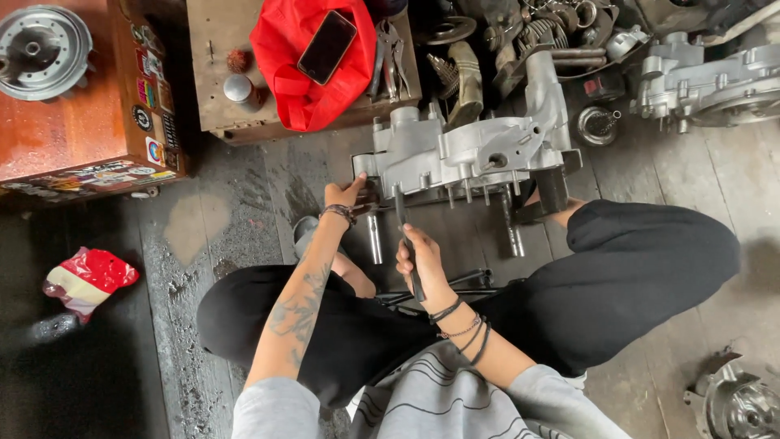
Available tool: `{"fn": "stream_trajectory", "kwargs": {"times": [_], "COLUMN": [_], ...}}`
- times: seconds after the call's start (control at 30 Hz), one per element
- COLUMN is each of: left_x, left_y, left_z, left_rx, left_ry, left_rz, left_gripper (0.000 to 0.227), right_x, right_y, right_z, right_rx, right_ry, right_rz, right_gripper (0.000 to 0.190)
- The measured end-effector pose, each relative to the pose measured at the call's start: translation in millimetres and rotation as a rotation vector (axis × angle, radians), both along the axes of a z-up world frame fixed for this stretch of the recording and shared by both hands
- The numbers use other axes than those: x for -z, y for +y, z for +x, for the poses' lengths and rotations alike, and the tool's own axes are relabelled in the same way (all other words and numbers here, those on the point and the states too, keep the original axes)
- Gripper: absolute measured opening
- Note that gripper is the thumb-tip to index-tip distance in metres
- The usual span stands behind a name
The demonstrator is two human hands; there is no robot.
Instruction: The person sits on the floor and uses a metal file to smooth the surface of a silver engine casing. They rotate the casing to access different areas and continue filing the edges and surfaces.
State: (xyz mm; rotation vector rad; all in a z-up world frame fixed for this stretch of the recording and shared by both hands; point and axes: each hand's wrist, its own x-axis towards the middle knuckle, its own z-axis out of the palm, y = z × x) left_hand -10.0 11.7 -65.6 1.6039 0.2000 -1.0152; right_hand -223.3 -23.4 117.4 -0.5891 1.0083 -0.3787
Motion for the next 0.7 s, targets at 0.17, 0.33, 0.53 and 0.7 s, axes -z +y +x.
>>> {"fn": "stream_trajectory", "kwargs": {"times": [0.17,0.33,0.53,0.7], "left_x": [-70,-94,-26,-57], "left_y": [3,-7,-14,-17], "left_z": [-21,-24,-20,-24], "left_rx": [0.203,0.628,0.938,0.995], "left_ry": [-0.087,-0.509,-1.015,-1.003], "left_rz": [0.076,0.458,0.718,0.745], "left_gripper": [0.039,0.043,0.027,0.014], "right_x": [15,-11,26,11], "right_y": [3,9,-19,-13], "right_z": [0,6,27,23], "right_rx": [-0.031,-0.094,-0.014,0.039], "right_ry": [-0.032,-0.025,-0.03,-0.032], "right_rz": [-0.012,-0.048,-0.108,0.004], "right_gripper": [0.028,0.029,0.03,0.03]}}
